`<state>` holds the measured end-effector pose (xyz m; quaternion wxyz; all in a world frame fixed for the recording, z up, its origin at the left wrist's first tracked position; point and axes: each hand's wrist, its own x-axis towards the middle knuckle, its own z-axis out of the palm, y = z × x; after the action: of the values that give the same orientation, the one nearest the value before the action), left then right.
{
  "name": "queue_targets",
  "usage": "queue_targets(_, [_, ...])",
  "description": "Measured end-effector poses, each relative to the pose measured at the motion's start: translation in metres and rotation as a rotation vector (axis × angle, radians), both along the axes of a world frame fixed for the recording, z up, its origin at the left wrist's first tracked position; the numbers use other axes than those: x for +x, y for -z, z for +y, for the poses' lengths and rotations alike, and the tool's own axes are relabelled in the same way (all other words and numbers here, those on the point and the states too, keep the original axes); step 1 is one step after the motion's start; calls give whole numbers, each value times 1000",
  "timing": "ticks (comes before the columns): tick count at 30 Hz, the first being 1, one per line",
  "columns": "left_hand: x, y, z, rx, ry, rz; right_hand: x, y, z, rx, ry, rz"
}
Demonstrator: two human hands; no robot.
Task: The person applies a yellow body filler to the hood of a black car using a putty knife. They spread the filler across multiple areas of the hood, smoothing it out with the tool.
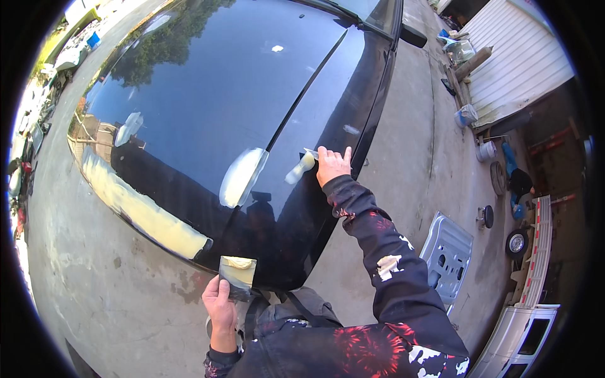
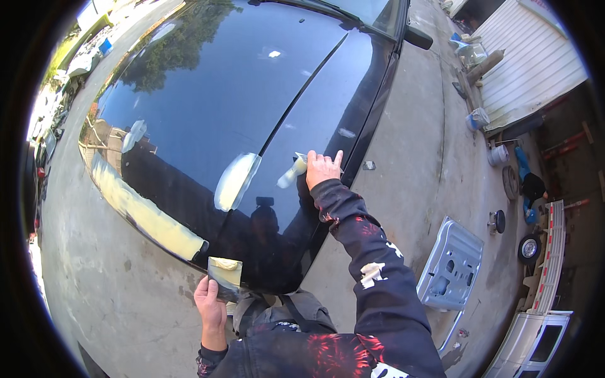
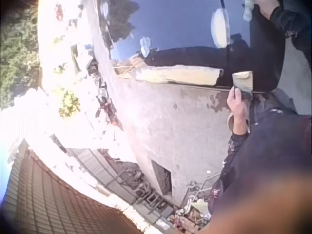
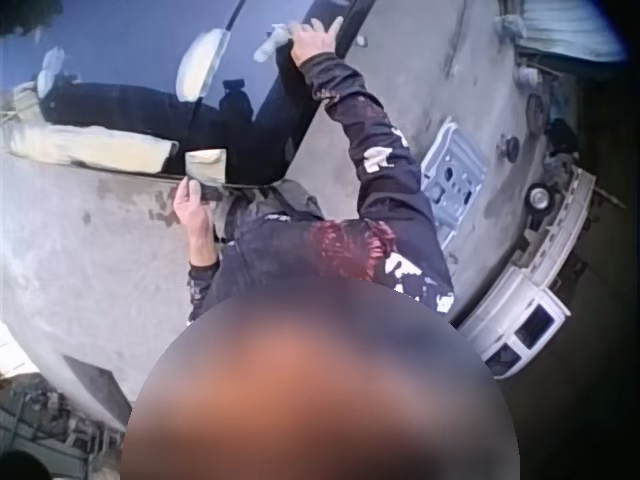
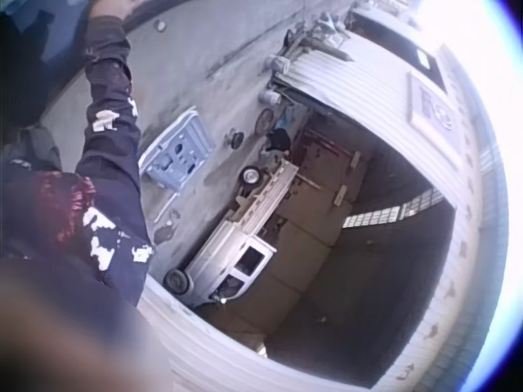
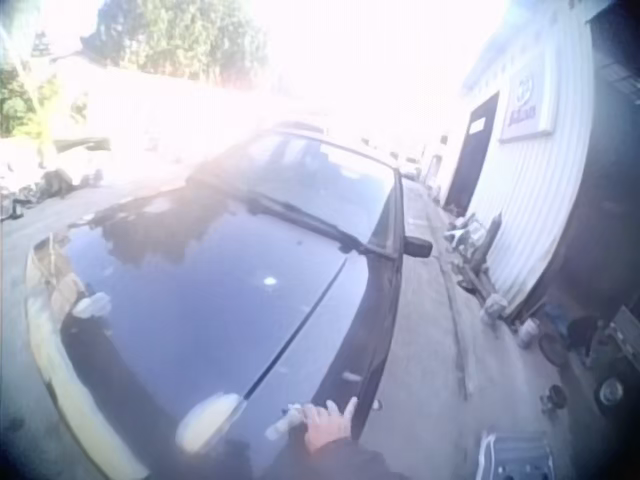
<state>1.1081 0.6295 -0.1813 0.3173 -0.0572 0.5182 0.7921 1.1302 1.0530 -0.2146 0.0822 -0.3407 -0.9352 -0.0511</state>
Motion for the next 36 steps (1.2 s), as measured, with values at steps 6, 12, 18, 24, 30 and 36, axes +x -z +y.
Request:
queue_targets(6, [-1, 0, -10, -9, -46, 7, -12, 12, 5, -92, -79, 51])
queue_targets(12, [-9, 4, -14, 19, 20, -18, -6, 24, -54, -121, -119, 82])
queue_targets(18, [-28, 4, -16, 57, 120, -42, 3, 7, -84, -250, -136, -25])
queue_targets(24, [-54, -4, 0, 112, 246, -8, 38, -72, -137, -688, -91, 542])
queue_targets(30, [-7, -28, 70, 99, 456, 198, 114, -143, -189, -1704, -183, 1067])
queue_targets(36, [60, -50, 131, 260, 398, 149, 225, -125, -140, -1298, -200, 551])
